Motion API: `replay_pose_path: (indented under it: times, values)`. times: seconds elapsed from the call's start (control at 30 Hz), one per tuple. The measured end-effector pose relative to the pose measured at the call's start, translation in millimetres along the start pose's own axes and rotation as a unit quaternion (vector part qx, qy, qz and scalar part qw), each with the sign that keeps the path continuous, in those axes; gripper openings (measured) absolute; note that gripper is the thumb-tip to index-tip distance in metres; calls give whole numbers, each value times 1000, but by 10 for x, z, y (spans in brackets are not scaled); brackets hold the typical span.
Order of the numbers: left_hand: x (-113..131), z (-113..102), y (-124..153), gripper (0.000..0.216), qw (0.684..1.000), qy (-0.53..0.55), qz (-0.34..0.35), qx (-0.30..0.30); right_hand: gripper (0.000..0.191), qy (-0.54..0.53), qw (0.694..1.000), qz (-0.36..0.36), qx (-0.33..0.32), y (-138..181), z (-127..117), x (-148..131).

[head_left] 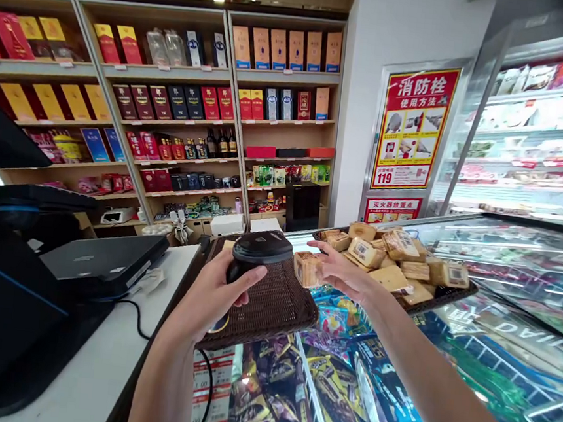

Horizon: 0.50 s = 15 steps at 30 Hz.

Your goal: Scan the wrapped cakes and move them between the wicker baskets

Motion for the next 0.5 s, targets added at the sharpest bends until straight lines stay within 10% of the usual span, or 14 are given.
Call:
replay_pose_path:
  times: [0.2,0.5]
  values:
    - [-32,76,-33,40,999,1,-12,-30,66,-115,986,-33,-114,-70,-208,-43]
    - [-19,158,-29,41,994,-9,-12,-104,73,-126,982,-87,-110,-63,-362,-141]
Point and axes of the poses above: each hand's wrist, its own y-axis away from the middle knuckle, its own z-axis out of the palm, x = y × z, the point moved 1 cm from there along -y, towards the middle knuckle, and after that the axes turned 5 degrees about x, right-handed, at the moved point
